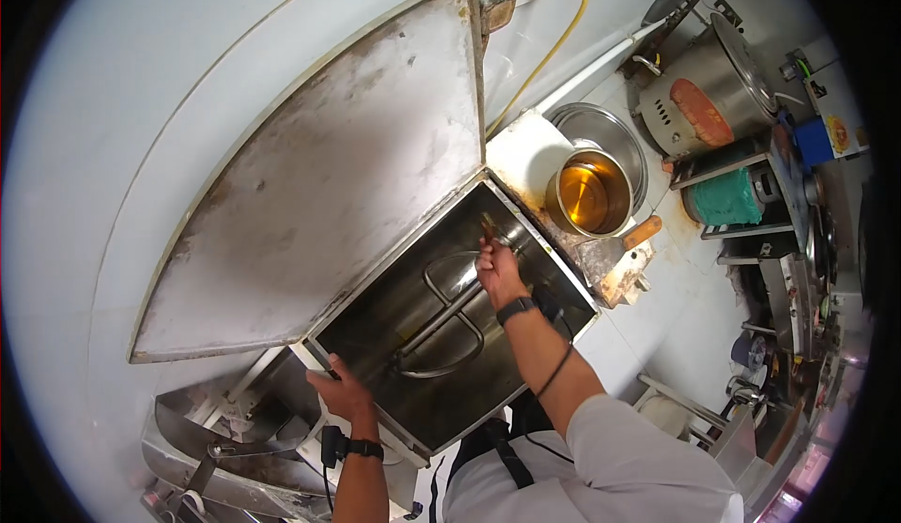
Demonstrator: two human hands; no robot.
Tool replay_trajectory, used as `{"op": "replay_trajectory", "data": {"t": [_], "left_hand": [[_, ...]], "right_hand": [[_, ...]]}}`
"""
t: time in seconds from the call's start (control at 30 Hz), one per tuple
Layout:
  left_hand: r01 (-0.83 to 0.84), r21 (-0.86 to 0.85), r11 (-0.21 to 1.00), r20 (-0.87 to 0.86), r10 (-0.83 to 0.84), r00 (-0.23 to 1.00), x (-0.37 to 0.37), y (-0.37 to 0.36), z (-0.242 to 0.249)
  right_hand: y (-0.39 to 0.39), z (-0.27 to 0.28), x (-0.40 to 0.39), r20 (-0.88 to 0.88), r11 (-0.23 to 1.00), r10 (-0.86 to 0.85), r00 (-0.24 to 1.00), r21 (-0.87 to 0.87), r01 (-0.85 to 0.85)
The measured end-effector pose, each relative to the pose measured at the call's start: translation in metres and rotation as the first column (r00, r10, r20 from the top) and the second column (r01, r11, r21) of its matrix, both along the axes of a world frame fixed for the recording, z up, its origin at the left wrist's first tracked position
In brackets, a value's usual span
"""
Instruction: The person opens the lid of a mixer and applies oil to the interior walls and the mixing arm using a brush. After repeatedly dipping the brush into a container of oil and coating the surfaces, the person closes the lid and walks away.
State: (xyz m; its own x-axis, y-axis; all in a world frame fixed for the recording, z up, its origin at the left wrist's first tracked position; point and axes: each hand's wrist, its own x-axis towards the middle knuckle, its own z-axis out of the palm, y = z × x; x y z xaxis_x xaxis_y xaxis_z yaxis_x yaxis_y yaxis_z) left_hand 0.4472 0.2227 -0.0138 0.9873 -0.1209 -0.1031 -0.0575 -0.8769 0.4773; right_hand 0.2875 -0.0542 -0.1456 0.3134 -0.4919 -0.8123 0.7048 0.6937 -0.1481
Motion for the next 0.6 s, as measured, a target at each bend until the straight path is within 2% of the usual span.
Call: {"op": "replay_trajectory", "data": {"t": [0.07,0.2,0.27,0.33,0.4,0.47,0.6], "left_hand": [[0.009,0.009,1.0,-0.003,-0.009,1.0,-0.001,-0.003,0.005],[0.005,0.033,0.999,0.053,-0.007,0.999,0.0,-0.001,-0.001],[-0.002,0.011,1.0,0.016,0.002,1.0,-0.002,-0.004,0.004],[-0.007,0.017,1.0,0.03,0.006,1.0,-0.003,-0.007,0.008],[-0.016,0.022,1.0,0.041,0.015,0.999,-0.004,-0.008,0.008],[-0.002,0.013,1.0,0.05,0.001,0.999,-0.004,-0.006,0.008],[0.011,-0.036,0.999,0.044,-0.009,0.999,-0.005,-0.006,0.012]], "right_hand": [[-0.018,-0.016,0.019,-0.151,0.996,0.03,0.988,0.092,-0.016],[-0.016,-0.009,0.015,-0.145,1.0,0.003,0.989,0.029,0.001],[0.003,0.033,-0.005,-0.08,0.999,-0.037,0.996,-0.01,0.036],[0.023,0.065,-0.031,-0.014,0.995,-0.002,1.0,-0.104,0.001],[0.05,0.104,-0.045,-0.016,0.988,-0.014,1.0,-0.153,0.011],[0.058,0.115,-0.052,-0.027,0.981,-0.03,0.999,-0.195,0.024],[0.051,0.126,-0.045,-0.079,0.994,0.029,0.996,-0.101,-0.037]]}}
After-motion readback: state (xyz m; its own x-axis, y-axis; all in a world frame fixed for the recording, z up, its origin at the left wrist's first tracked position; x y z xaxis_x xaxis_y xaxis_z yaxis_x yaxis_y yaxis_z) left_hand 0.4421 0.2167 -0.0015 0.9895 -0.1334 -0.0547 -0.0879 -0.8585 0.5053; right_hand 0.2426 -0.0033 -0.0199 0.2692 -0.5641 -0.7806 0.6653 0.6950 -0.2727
